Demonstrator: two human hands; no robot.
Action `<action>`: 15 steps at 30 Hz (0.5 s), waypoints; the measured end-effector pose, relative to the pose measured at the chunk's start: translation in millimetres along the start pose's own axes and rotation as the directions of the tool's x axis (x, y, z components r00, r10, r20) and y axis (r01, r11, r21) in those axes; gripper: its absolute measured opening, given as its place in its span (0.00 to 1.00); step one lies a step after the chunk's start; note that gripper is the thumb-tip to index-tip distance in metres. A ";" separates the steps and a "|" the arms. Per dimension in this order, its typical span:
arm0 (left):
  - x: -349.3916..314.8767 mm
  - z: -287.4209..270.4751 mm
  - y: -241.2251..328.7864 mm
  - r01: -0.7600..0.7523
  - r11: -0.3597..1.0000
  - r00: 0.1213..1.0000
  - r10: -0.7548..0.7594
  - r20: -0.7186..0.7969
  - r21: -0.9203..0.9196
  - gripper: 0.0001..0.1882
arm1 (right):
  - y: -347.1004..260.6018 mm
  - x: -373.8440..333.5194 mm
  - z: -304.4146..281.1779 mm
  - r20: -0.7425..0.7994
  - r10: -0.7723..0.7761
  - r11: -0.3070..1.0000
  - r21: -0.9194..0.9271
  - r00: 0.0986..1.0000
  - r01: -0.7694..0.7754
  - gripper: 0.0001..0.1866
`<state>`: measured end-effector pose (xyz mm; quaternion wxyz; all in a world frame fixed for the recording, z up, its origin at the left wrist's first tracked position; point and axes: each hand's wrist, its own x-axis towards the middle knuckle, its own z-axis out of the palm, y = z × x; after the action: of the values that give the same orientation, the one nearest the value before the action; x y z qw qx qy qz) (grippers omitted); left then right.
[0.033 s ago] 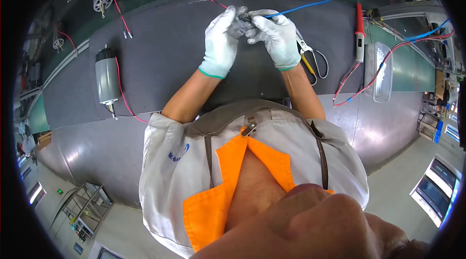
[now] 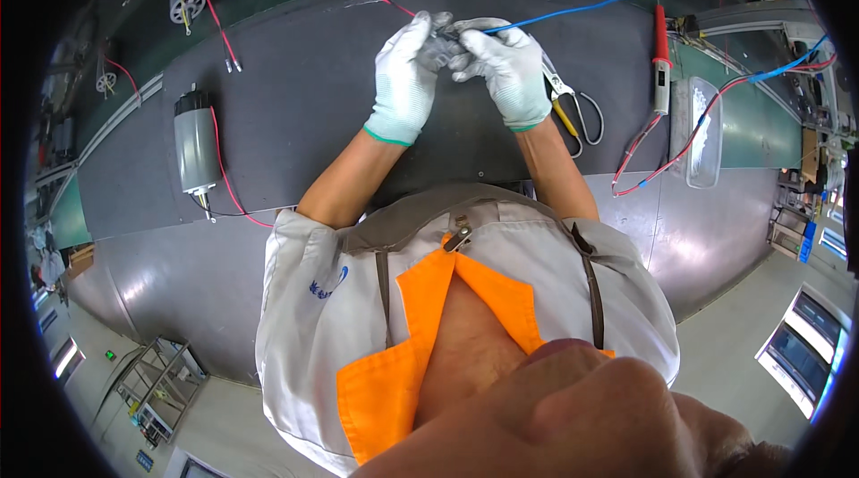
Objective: The person assembles small electric motors by attaching wires to the terminals and securing them with zip ties. They repeatedly pick up a motor, connect the wires, and use a tool to tighten the zip tie, then place the finished unit on the table.
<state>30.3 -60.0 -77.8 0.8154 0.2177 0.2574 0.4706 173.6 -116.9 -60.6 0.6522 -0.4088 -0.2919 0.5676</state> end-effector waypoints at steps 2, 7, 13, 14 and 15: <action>5.5 -10.0 1.8 0.008 1.000 1.000 -0.008 0.013 0.011 0.15 | 0.4 0.0 0.7 -0.006 0.012 0.995 -0.101 1.000 -0.013 0.12; 4.8 -15.4 21.9 -0.122 0.991 0.992 0.123 -0.015 0.046 0.17 | -63.3 -10.6 -59.2 0.015 -0.506 0.490 -0.817 0.862 0.302 0.21; 10.2 -9.5 28.5 -0.097 0.995 0.994 0.098 0.050 -0.022 0.16 | -112.0 -36.9 -290.4 -0.358 -0.647 -0.179 -0.787 0.673 -0.591 0.22; 14.2 -14.9 25.9 -0.099 0.995 0.994 0.101 0.052 -0.030 0.16 | -110.3 -29.8 -293.5 -0.275 -0.671 -0.192 -0.833 0.688 -0.519 0.22; 12.6 -15.9 25.3 -0.106 0.993 0.994 0.108 0.030 -0.056 0.16 | -107.3 -15.8 -273.2 -0.315 -0.662 -0.036 -0.893 0.680 -0.449 0.22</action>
<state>9.1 -35.5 -77.7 0.7987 0.2167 0.2189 0.5169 455.5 -189.8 -101.8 0.2496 -0.8944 -0.3570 -0.1017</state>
